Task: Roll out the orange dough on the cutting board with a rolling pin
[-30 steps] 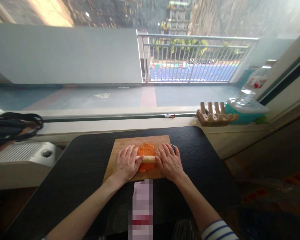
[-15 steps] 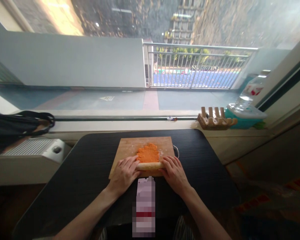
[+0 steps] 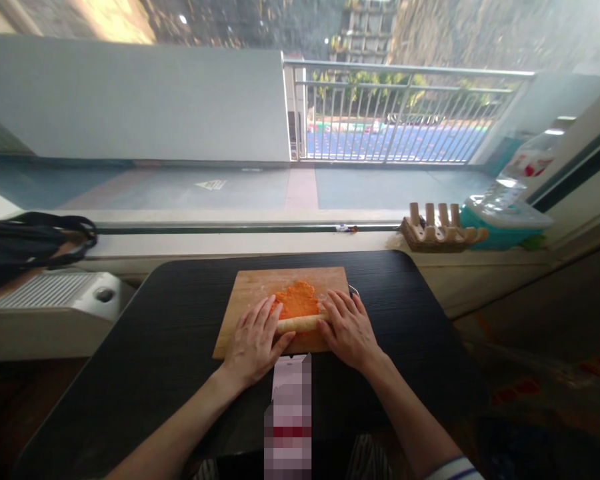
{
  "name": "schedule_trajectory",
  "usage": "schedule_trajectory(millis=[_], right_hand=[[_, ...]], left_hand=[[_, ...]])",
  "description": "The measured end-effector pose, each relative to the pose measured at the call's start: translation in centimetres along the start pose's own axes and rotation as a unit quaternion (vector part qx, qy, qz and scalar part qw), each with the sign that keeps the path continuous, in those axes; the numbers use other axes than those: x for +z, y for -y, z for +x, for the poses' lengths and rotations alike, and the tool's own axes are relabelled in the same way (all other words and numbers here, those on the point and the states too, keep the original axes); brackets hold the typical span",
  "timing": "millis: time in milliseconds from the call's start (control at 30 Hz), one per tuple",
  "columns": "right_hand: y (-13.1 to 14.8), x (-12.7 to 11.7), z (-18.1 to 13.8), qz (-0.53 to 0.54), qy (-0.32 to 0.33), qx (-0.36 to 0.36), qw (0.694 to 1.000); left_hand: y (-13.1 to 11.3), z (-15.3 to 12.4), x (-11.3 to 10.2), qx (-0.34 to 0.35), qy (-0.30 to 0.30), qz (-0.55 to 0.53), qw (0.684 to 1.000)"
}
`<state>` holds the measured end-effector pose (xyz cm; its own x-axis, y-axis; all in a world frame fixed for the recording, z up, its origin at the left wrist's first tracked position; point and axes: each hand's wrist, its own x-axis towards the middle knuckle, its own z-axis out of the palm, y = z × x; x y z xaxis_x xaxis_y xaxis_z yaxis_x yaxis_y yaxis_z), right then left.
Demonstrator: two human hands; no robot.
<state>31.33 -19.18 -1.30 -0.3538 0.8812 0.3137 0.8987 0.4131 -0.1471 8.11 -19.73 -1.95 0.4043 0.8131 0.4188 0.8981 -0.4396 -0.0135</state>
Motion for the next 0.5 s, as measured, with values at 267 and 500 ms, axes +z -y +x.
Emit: schedule_trajectory(millis=[267,500], right_hand=[[-0.5,0.6,3.6,-0.022,0.009,0.030,0.999],[-0.3,0.6,5.3,-0.040,0.020,0.061,0.997]], left_hand=[[1.1,2.8,0.8,-0.051,0.045,-0.026,0.997],[1.8,4.5,1.1,-0.081,0.080,-0.035,0.993]])
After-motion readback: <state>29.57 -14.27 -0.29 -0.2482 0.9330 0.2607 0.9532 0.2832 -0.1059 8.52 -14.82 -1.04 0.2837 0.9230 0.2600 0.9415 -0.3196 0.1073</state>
